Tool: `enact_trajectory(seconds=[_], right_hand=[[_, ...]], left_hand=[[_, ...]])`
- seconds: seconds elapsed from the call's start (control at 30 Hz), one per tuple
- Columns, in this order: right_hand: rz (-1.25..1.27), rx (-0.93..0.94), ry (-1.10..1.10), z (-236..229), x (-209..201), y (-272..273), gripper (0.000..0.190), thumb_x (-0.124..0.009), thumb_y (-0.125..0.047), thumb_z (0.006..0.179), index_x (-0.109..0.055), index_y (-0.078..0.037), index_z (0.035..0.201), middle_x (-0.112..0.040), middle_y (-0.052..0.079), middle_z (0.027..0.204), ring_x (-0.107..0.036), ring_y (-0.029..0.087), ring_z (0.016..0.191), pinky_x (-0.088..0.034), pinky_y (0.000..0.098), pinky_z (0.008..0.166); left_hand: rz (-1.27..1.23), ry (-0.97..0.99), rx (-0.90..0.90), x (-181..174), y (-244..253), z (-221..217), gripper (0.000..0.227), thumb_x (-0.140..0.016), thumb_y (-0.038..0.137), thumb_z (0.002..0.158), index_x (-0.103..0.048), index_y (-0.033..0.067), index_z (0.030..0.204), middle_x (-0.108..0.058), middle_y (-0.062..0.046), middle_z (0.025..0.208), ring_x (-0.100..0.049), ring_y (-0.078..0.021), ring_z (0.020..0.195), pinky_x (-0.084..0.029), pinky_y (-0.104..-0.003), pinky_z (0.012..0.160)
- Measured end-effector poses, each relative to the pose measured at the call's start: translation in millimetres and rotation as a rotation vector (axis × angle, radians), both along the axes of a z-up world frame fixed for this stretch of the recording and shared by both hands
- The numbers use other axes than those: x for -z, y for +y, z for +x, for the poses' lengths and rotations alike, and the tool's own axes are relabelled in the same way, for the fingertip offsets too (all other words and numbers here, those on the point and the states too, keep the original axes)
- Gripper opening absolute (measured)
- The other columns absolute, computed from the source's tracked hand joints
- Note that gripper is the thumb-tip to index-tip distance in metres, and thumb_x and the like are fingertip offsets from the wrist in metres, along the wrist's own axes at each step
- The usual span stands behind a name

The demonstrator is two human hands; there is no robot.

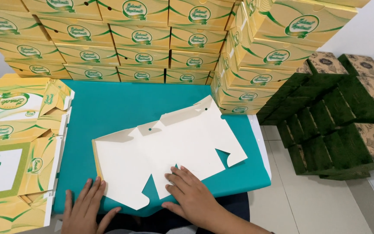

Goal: The person assembles a flat-packed cardboard box on a teal mat. They fold the side flaps inward, tuck the bottom flaps to form the base, and then fold the top flaps to close the box.

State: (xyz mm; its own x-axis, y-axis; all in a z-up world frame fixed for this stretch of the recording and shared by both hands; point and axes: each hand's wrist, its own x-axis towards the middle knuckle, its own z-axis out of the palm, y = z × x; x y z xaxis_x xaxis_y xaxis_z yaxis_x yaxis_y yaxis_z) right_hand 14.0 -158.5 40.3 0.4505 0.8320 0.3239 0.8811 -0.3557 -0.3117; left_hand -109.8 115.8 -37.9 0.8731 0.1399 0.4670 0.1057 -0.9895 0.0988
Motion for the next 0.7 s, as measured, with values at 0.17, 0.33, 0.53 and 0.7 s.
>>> enact_trajectory(seconds=[0.17, 0.33, 0.53, 0.7], right_hand=[[0.019, -0.123, 0.033, 6, -1, 25, 0.050, -0.064, -0.040, 0.087, -0.056, 0.002, 0.113, -0.055, 0.022, 0.126, -0.047, 0.040, 0.124, -0.035, 0.0525, 0.105], [0.003, -0.162, -0.073, 2, 3, 50, 0.047, -0.064, -0.035, 0.089, -0.054, -0.004, 0.123, -0.056, 0.020, 0.117, -0.051, 0.039, 0.114, -0.041, 0.0496, 0.097], [0.160, -0.211, -0.117, -2, -8, 69, 0.017, -0.061, -0.015, 0.095, -0.060, 0.000, 0.103, -0.059, 0.014, 0.096, -0.056, 0.032, 0.089, -0.048, 0.0422, 0.079], [0.244, -0.114, 0.003, 7, -13, 89, 0.017, -0.049, -0.014, 0.099, -0.059, -0.006, 0.087, -0.060, 0.006, 0.082, -0.054, 0.024, 0.073, -0.041, 0.0372, 0.072]], left_hand=[[-0.008, 0.131, 0.056, -9, 6, 2, 0.084, -0.058, 0.064, 0.070, -0.038, 0.0263, 0.143, -0.039, 0.006, 0.149, -0.034, -0.0193, 0.141, -0.030, -0.055, 0.108], [0.017, 0.092, 0.064, -31, 4, 4, 0.094, -0.053, 0.069, 0.071, -0.031, 0.0204, 0.148, -0.031, 0.005, 0.153, -0.027, -0.0188, 0.143, -0.023, -0.051, 0.112], [-0.018, 0.059, 0.093, -44, 6, 10, 0.089, -0.055, 0.065, 0.072, -0.034, 0.0192, 0.146, -0.034, 0.004, 0.152, -0.028, -0.0187, 0.143, -0.022, -0.052, 0.114], [-0.038, -0.004, 0.095, -53, 7, 12, 0.063, -0.056, 0.044, 0.082, -0.046, 0.0181, 0.138, -0.047, 0.005, 0.143, -0.038, -0.0164, 0.138, -0.026, -0.051, 0.115]])
